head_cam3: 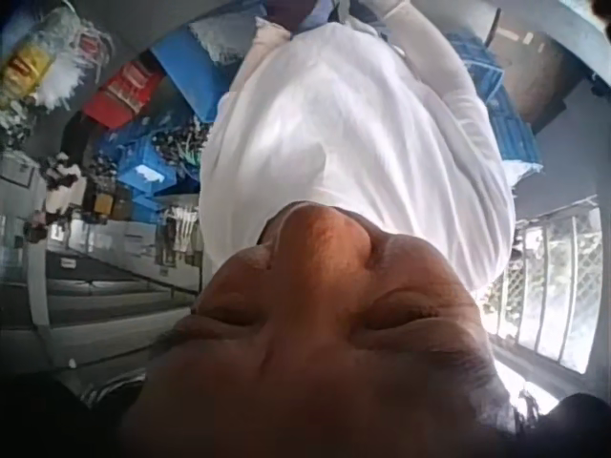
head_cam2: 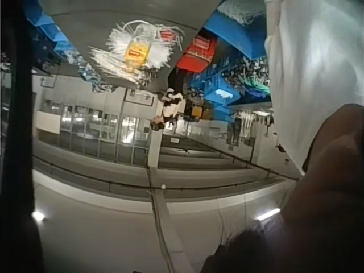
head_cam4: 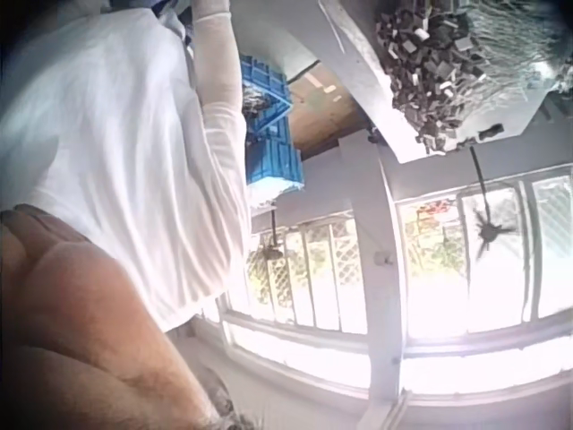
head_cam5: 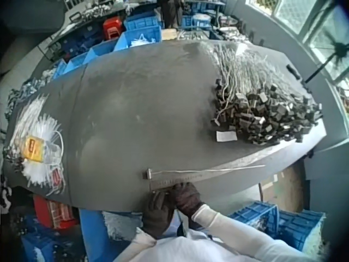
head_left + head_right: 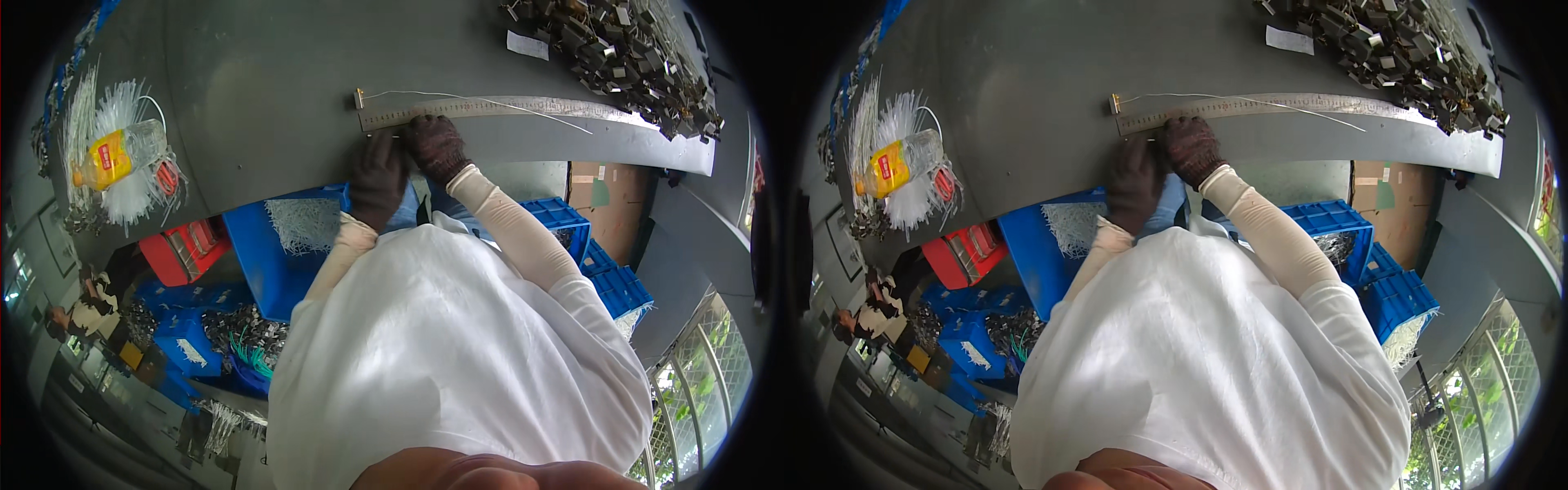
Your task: Sorting, measuring, and bundling electronic wire components at a workstation.
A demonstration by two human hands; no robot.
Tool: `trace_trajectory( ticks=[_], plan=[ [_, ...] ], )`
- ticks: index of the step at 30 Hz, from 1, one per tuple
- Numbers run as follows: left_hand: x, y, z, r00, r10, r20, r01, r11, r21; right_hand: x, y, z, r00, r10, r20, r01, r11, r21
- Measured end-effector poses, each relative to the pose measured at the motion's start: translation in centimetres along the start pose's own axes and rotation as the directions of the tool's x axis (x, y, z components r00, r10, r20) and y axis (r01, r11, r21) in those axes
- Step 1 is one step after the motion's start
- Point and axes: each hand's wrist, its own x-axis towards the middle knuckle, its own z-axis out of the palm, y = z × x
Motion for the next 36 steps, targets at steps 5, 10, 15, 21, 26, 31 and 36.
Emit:
trace_trajectory(
  ticks=[5, 10, 15, 21, 26, 31, 36],
  plan=[
    [-1.2, 0.9, 2.2, 0.996, 0.041, 0.082, -0.04, 0.999, -0.014, -0.3, -0.5, -0.4, 0.996, 0.037, -0.08, -0.036, 0.999, 0.013],
    [-0.6, 0.4, 2.5, 0.997, 0.052, 0.05, -0.05, 0.998, -0.042, -3.0, -1.1, -1.2, 0.994, 0.083, -0.077, -0.081, 0.996, 0.029],
    [-0.2, 0.3, 2.2, 0.997, 0.038, 0.062, -0.038, 0.999, 0.006, -3.4, -1.6, -0.4, 0.99, 0.058, -0.125, -0.059, 0.998, -0.001],
    [-0.2, 0.1, 2.0, 0.999, 0.03, 0.019, -0.031, 0.997, 0.069, -3.0, -2.0, -0.1, 0.993, 0.081, -0.089, -0.078, 0.996, 0.043],
    [-0.3, 0.4, 2.3, 0.999, 0.019, -0.027, -0.016, 0.994, 0.106, -2.9, -2.3, -0.1, 0.992, 0.11, -0.055, -0.108, 0.994, 0.032],
    [-0.4, 0.5, 2.0, 0.999, 0.007, -0.032, -0.003, 0.99, 0.138, -2.8, -2.4, -0.5, 0.994, 0.106, 0.006, -0.106, 0.994, 0.026],
    [0.1, -0.2, 2.2, 0.998, 0.028, -0.064, -0.017, 0.987, 0.16, -2.7, -2.0, -0.3, 0.996, 0.085, -0.004, -0.085, 0.996, -0.002]
  ],
)
